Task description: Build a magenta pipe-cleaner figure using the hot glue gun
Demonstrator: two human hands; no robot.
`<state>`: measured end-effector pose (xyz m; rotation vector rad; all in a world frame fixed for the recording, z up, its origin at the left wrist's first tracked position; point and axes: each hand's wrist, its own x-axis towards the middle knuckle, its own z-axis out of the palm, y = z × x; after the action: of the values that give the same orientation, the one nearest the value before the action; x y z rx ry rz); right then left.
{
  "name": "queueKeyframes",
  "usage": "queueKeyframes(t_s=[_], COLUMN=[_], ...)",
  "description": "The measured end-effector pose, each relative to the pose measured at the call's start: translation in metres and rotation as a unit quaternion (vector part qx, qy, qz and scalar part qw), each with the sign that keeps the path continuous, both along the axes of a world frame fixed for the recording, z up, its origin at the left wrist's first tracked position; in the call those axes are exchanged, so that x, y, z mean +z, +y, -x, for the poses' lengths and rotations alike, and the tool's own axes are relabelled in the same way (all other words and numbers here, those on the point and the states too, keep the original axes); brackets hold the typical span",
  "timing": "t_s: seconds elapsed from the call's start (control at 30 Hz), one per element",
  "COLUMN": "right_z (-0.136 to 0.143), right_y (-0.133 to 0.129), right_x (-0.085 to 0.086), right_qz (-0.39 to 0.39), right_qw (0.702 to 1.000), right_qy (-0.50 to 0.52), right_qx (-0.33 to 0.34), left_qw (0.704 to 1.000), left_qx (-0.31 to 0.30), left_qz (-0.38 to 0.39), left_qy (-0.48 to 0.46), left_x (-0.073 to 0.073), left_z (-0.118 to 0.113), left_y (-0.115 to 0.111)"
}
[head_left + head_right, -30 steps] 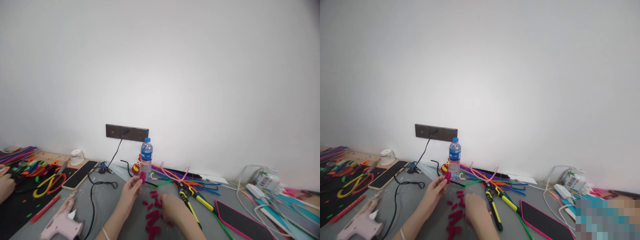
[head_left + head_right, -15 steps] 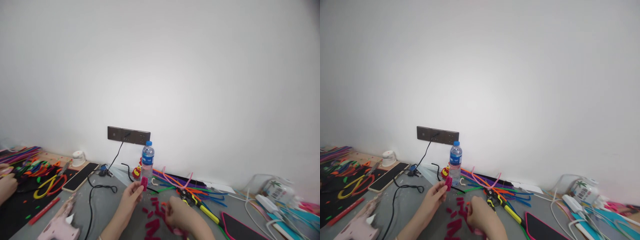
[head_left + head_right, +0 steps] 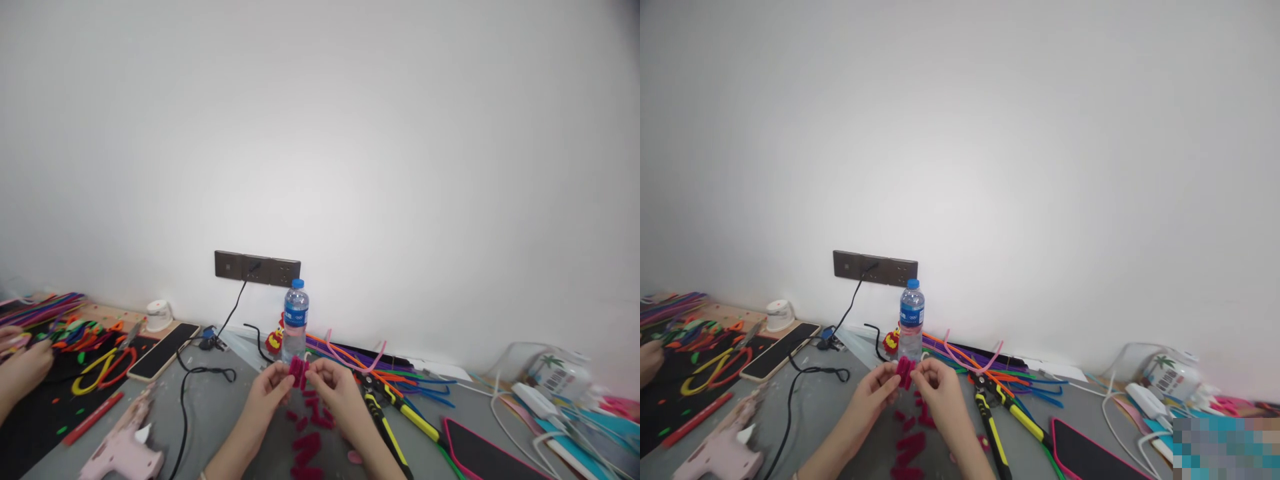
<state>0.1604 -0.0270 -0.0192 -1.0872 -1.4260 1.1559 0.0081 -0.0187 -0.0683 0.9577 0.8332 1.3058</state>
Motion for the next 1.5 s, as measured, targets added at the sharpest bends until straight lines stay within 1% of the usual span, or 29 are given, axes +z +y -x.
queueKeyframes(t_s=[0.13, 0.37, 0.53, 0.67, 0.87, 1.03, 1.13, 1.23, 1.33, 1.5], right_z=[0.002, 0.005, 0.005, 0.004, 0.003, 0.002, 0.002, 0.003, 0.004, 0.004], right_y=[-0.001, -0.001, 0.000, 0.001, 0.003, 0.002, 0.001, 0.002, 0.004, 0.004], right_x=[0.004, -0.001, -0.001, -0.002, -0.007, -0.007, -0.010, -0.015, -0.019, -0.018], right_qz=[0.003, -0.004, -0.007, -0.010, -0.035, -0.063, -0.081, -0.087, -0.090, -0.092], right_qw=[1.000, 1.000, 0.999, 0.999, 0.997, 0.995, 0.993, 0.992, 0.991, 0.988], right_qy=[-0.013, -0.021, -0.020, -0.028, -0.043, -0.029, -0.041, -0.067, -0.083, -0.099], right_qx=[0.005, -0.018, -0.034, -0.038, -0.050, -0.067, -0.074, -0.063, -0.061, -0.069], left_qw=[1.000, 0.999, 0.998, 0.996, 0.993, 0.993, 0.994, 0.993, 0.989, 0.980], left_qx=[0.005, 0.008, 0.002, 0.008, 0.024, 0.035, 0.048, 0.048, 0.045, 0.047], left_qz=[-0.010, -0.021, -0.039, -0.058, -0.062, -0.049, -0.042, -0.062, -0.091, -0.121], left_qy=[0.010, 0.034, 0.055, 0.070, 0.093, 0.099, 0.091, 0.090, 0.108, 0.150], left_x=[0.000, -0.004, -0.005, -0.001, 0.008, 0.015, 0.016, 0.012, 0.008, 0.009], left_z=[0.000, 0.001, 0.002, 0.002, 0.002, 0.003, 0.002, 0.003, 0.004, 0.005], left_y=[0.000, -0.001, 0.001, 0.000, -0.005, -0.005, -0.006, -0.005, -0.005, -0.007])
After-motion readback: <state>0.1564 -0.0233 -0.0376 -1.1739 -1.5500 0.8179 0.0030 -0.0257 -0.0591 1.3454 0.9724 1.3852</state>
